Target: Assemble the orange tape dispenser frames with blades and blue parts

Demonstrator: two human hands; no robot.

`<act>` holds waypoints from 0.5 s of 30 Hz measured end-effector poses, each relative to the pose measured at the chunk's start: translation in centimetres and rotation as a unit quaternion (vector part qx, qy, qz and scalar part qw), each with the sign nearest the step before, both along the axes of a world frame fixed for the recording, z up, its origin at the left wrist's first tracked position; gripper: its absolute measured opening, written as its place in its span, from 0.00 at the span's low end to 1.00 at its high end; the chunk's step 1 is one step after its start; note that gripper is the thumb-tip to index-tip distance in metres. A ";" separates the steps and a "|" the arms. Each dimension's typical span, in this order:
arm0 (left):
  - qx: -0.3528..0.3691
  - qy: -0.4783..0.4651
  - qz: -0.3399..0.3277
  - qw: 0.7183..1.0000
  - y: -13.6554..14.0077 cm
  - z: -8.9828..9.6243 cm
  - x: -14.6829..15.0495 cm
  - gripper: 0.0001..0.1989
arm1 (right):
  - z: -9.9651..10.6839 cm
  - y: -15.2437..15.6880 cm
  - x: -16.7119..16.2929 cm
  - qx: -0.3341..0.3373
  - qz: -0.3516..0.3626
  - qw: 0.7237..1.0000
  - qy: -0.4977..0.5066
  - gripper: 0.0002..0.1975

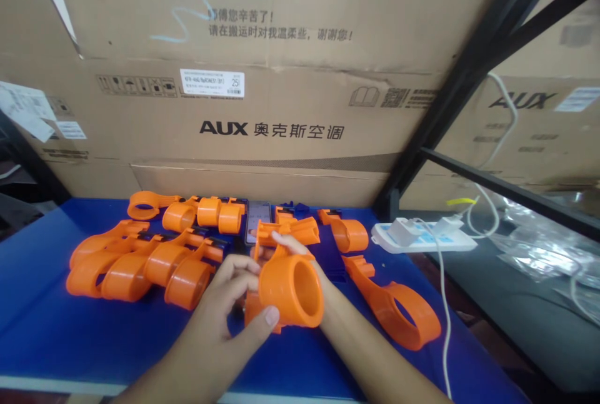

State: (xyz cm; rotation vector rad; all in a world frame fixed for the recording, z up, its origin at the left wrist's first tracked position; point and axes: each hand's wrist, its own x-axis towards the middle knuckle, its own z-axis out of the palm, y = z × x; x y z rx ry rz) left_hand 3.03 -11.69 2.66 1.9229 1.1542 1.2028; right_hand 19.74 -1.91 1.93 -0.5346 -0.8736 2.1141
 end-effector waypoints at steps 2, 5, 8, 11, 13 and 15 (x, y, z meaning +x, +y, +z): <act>0.019 0.035 0.003 0.999 -0.1 0.3 -0.4 0.10 | 0.0 0.4 -0.1 -0.044 -0.012 0.999 0.003 0.14; 0.067 0.130 0.034 0.989 0.1 0.9 -2.1 0.21 | -0.6 1.4 -0.2 -0.076 -0.049 0.996 0.016 0.14; 0.149 0.251 0.106 0.950 0.9 1.3 -5.5 0.28 | -1.2 2.4 0.1 -0.055 -0.065 0.996 0.028 0.15; 0.179 0.383 0.107 0.900 2.2 0.6 -9.6 0.29 | -1.3 2.9 0.5 -0.051 -0.037 0.998 0.011 0.15; 0.171 0.437 0.082 0.879 3.0 -0.4 -11.9 0.29 | -1.2 3.0 0.6 -0.051 -0.028 0.998 0.007 0.15; 0.169 0.448 0.083 0.874 3.6 -1.6 -13.5 0.29 | -0.9 2.8 0.5 -0.053 -0.031 0.998 0.012 0.16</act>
